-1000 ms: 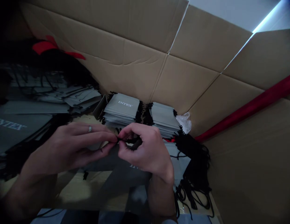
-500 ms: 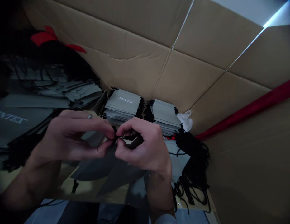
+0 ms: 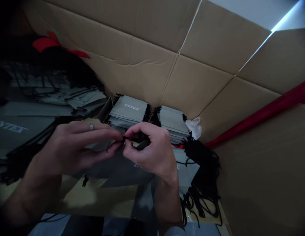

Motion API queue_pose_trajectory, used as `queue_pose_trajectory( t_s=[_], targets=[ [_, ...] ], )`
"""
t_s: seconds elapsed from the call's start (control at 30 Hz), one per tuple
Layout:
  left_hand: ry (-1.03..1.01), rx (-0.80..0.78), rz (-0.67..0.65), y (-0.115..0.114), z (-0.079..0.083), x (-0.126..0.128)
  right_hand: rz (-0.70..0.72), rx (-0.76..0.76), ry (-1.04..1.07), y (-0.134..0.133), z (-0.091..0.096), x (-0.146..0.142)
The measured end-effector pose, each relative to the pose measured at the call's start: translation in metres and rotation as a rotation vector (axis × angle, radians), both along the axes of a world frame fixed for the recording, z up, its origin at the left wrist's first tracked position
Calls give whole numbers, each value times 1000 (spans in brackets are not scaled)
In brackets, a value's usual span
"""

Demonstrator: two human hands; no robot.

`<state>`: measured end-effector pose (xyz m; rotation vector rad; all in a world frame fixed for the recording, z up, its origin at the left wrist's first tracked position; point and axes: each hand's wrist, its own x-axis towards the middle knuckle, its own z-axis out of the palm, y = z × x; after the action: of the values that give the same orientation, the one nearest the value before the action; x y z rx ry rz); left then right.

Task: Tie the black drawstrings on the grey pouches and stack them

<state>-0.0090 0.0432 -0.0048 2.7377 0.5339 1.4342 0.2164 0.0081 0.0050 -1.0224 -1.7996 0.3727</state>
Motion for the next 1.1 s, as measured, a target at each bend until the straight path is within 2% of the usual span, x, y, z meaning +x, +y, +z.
queue_pose_trajectory(
  t_s=[0.1, 0.23, 0.4, 0.63, 0.7, 0.77, 0.87, 0.93, 1.03, 1.1],
  targets=[
    [83, 87, 39, -3, -6, 1, -15, 68, -69, -1, -1, 0],
    [27, 29, 61, -4, -9, 6, 7, 151, -128, -3, 0, 2],
    [-198, -116, -54, 1, -6, 11, 97, 248, -32, -2, -1, 2],
    [-325, -352, -303, 11, -5, 10, 196, 238, 120, 4, -4, -2],
    [-339, -386, -332, 12, -5, 10, 191, 246, 149, 5, -5, -3],
    [-330, -315, -273, 11, -5, 10, 151, 267, 136, 6, -6, -4],
    [-244, -80, -60, 6, -5, 9, 77, 298, 62, 6, -6, -4],
    [-177, 39, 36, 1, -6, 9, 48, 322, 9, 6, -5, -5],
    [-154, 116, 68, -2, -7, 10, 34, 365, -39, 6, -5, -6],
    [-181, 94, 56, -2, -8, 10, 50, 384, -34, 6, -6, -7]
  ],
)
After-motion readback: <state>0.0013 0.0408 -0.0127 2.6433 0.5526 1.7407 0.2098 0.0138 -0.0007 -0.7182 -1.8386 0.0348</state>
